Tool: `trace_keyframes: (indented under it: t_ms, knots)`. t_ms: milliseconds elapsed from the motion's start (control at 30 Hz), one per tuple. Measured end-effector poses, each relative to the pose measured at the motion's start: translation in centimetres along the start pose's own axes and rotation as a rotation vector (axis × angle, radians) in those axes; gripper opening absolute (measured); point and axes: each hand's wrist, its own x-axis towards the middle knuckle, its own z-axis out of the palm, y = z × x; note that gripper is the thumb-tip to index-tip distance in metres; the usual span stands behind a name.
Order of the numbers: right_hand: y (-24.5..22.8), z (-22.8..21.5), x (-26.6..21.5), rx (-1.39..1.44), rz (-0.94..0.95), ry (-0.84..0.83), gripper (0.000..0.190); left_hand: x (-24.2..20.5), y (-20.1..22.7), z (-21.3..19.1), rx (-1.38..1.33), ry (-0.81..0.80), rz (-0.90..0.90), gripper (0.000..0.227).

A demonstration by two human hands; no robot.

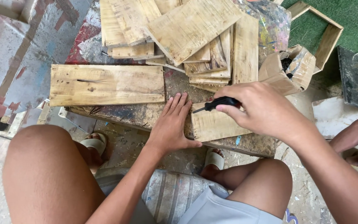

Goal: The person sits at a low table and uses a screwdriver to drive screws into small wooden planks. They repeatedly pick up planks, align them, and fasten them together, occasionally adjusting the wood's position on the table.

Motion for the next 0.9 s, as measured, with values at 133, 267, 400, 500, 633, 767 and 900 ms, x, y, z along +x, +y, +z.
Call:
trace_keyframes:
  t_ms: [133,267,400,500,633,767,900]
  knots:
    - [-0.3,0.7,0.7,-0.053,-0.054,0.014,0.024,-0.2,0.0,0.1,-0.003,0.022,0.003,0.138]
    - [-0.3,0.7,0.9,-0.064,-0.072,0.029,0.022,-0.1,-0.1,0.1,-0.006,0.039,0.014,0.139]
    - [-0.7,0.6,0.9,-0.077,-0.032,0.001,0.022,-0.2,0.0,0.0,0.003,0.017,0.006,0.138]
    - [-0.8,0.4,0.9,-0.104,-0.006,-0.018,0.023,-0.2,0.0,0.0,0.009,0.023,0.005,0.139]
    - [-1.0,0.2,1.0,-0.169,0.079,-0.071,0.026,-0.1,0.0,0.0,0.012,0.006,-0.002,0.141]
    - [-1.3,-0.1,1.2,-0.274,0.175,-0.107,0.031,0.0,0.0,0.1,0.017,0.023,0.005,0.139]
    - [-1.5,-0.3,1.6,-0.305,0.231,-0.126,0.036,-0.1,0.1,0.0,0.015,0.016,-0.005,0.139]
